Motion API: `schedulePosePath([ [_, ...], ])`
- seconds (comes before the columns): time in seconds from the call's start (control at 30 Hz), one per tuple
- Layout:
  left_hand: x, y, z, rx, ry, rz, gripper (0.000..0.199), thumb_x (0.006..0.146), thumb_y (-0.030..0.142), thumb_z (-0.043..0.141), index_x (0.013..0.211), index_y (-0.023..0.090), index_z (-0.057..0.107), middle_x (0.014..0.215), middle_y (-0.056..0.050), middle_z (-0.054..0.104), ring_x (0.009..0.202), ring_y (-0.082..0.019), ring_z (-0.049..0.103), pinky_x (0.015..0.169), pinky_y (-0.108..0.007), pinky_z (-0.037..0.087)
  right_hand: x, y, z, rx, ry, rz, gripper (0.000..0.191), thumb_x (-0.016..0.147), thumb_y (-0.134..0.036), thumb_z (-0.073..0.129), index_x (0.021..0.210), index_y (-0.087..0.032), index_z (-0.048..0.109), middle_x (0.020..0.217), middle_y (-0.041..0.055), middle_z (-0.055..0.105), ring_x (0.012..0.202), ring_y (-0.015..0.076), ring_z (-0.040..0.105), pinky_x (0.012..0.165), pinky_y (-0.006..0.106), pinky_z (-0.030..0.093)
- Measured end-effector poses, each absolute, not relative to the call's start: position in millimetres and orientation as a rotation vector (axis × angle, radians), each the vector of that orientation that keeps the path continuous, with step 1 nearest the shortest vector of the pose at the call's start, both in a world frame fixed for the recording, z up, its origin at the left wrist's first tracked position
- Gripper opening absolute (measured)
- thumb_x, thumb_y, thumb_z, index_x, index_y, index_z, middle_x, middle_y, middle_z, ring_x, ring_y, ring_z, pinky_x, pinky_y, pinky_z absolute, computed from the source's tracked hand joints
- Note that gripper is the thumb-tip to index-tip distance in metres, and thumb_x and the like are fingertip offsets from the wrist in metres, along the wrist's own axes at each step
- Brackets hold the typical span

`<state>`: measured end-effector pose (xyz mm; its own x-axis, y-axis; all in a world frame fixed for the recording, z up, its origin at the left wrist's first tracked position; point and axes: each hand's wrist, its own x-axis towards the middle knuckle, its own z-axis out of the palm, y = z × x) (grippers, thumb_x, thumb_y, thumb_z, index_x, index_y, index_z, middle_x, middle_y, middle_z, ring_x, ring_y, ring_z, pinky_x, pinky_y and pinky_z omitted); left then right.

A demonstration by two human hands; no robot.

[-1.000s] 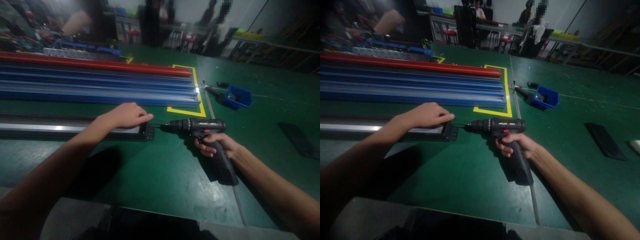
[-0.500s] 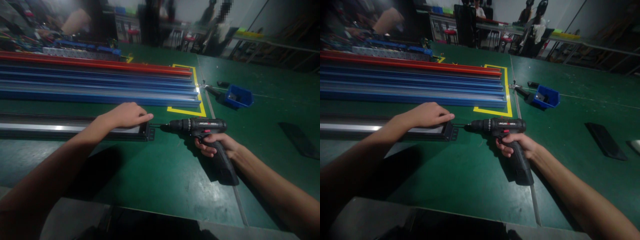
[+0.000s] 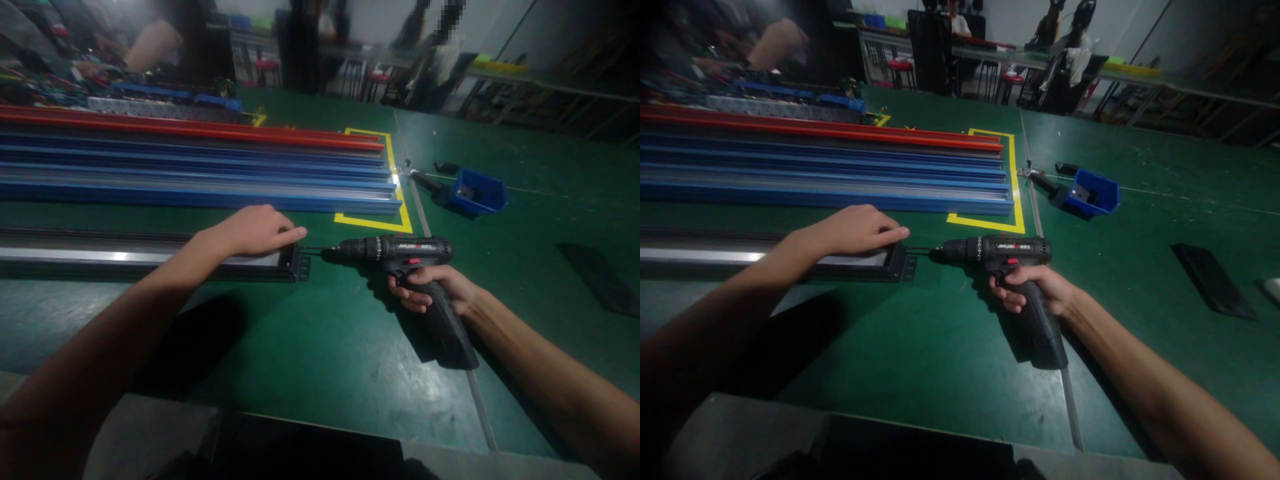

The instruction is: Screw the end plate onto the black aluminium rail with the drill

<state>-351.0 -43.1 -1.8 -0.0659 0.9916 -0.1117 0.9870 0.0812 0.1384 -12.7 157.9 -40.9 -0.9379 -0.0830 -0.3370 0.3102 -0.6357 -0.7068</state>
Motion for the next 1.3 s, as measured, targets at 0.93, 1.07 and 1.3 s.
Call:
schedulePosePath([
  [0.93,-350.8,-43.0,-2.7,2.027,2.178,0.021,0.070,0.103,0.068,0.027,0.070,0.021,0.067,0.069,-0.005,0.068,0.063,-0.019,0.055,0.061,-0.032,0.030,-11.5,162.8,-48.8,0.293,1.173,-2.657,0.026,0.090,-0.017,0.068,0.110,-0.001,0.075,0.087,0.0085,0.067,0.053,0.0049,0.049,0.058,0.018,0.056],
  [1.07,-351.1,-43.1,-3.0,2.014,2.175,0.023,0.070,0.103,0.069,0.027,0.069,0.021,0.066,0.070,-0.005,0.068,0.063,-0.019,0.055,0.062,-0.032,0.031,-11.5,161.8,-48.6,0.285,1.168,-2.669,0.026,0.090,-0.016,0.066,0.110,-0.001,0.074,0.086,0.0086,0.067,0.053,0.0052,0.048,0.058,0.018,0.056],
  [1.3,-350.0,-43.3,-1.1,1.985,2.176,0.030,0.071,0.102,0.071,0.026,0.070,0.022,0.065,0.069,-0.004,0.067,0.064,-0.019,0.055,0.062,-0.033,0.030,-11.9,160.7,-45.0,0.352,1.169,-2.655,0.025,0.088,-0.015,0.068,0.108,-0.001,0.075,0.085,0.0086,0.068,0.052,0.0047,0.049,0.057,0.018,0.056],
])
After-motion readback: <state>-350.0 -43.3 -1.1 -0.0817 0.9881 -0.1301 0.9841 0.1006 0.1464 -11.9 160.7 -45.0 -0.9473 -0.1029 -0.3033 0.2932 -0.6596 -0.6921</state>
